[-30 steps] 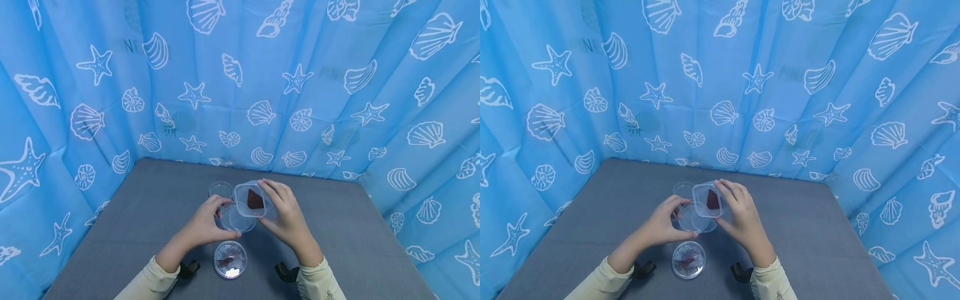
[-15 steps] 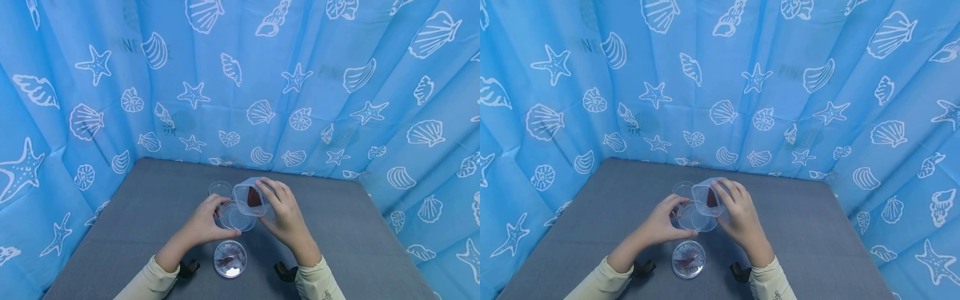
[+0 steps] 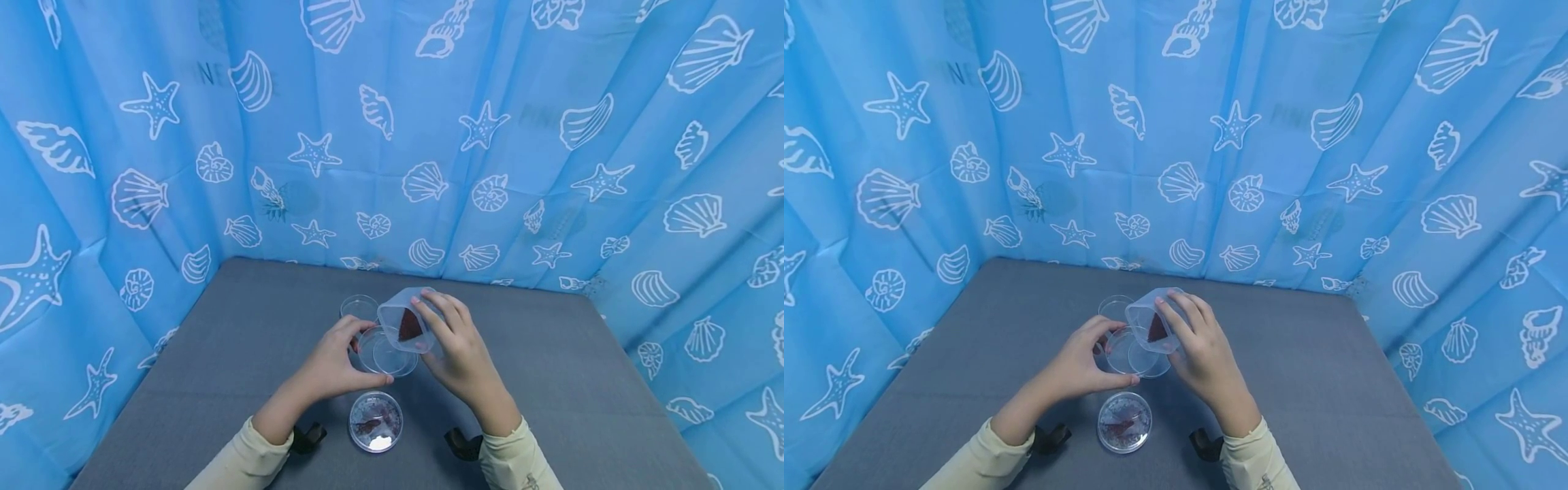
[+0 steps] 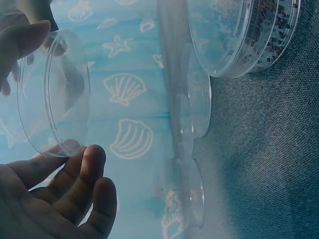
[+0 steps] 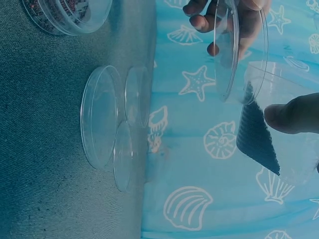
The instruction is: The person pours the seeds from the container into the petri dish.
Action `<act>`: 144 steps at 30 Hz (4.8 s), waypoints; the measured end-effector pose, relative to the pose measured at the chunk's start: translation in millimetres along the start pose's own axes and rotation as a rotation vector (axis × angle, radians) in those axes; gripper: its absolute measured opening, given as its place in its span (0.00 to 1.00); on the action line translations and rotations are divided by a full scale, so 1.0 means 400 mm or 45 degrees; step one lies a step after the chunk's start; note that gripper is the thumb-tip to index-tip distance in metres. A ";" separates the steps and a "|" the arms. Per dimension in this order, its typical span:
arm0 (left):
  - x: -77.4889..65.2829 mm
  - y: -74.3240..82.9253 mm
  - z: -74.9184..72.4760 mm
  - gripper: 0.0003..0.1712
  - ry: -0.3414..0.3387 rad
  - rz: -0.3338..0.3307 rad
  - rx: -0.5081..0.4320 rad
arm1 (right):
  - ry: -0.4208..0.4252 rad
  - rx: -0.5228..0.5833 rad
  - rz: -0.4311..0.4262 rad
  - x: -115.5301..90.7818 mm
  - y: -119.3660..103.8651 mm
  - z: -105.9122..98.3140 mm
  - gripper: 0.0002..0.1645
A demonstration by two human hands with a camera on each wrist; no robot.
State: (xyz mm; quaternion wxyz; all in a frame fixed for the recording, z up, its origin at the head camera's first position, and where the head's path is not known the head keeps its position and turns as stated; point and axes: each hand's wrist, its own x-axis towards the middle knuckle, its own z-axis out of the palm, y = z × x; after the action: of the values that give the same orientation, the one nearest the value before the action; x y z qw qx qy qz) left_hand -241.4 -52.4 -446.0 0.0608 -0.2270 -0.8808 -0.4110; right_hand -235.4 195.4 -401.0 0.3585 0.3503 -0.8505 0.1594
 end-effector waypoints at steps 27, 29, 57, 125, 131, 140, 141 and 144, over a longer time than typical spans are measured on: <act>0.000 0.008 -0.005 0.52 -0.033 -0.045 0.018 | 0.001 -0.072 -0.049 0.002 -0.016 0.007 0.56; 0.000 0.008 -0.005 0.52 -0.038 -0.045 0.019 | 0.002 -0.072 -0.052 0.002 -0.017 0.007 0.56; 0.000 0.012 -0.003 0.50 -0.070 -0.050 0.027 | -0.013 -0.098 -0.067 0.002 -0.019 0.011 0.56; -0.002 0.009 -0.005 0.53 -0.063 -0.049 0.012 | 0.074 0.107 0.152 -0.005 0.005 0.005 0.57; -0.003 0.015 -0.011 0.54 -0.031 -0.039 -0.005 | 0.053 0.253 0.405 -0.013 0.041 -0.004 0.59; -0.001 0.010 -0.013 0.54 -0.010 -0.078 0.006 | -0.047 0.593 0.879 -0.053 0.128 0.001 0.56; 0.000 0.009 -0.013 0.54 -0.010 -0.080 0.007 | -0.071 0.629 0.935 -0.060 0.139 0.004 0.55; 0.001 0.005 -0.012 0.53 -0.008 -0.077 0.008 | -0.140 0.692 1.072 -0.080 0.168 0.016 0.55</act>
State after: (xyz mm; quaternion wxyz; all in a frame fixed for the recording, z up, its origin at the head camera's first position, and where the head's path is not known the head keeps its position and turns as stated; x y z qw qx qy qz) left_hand -241.1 -54.7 -441.4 0.0465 -0.2013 -0.8887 -0.4092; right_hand -270.6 254.8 -429.7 0.1136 0.0655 -0.8635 0.4871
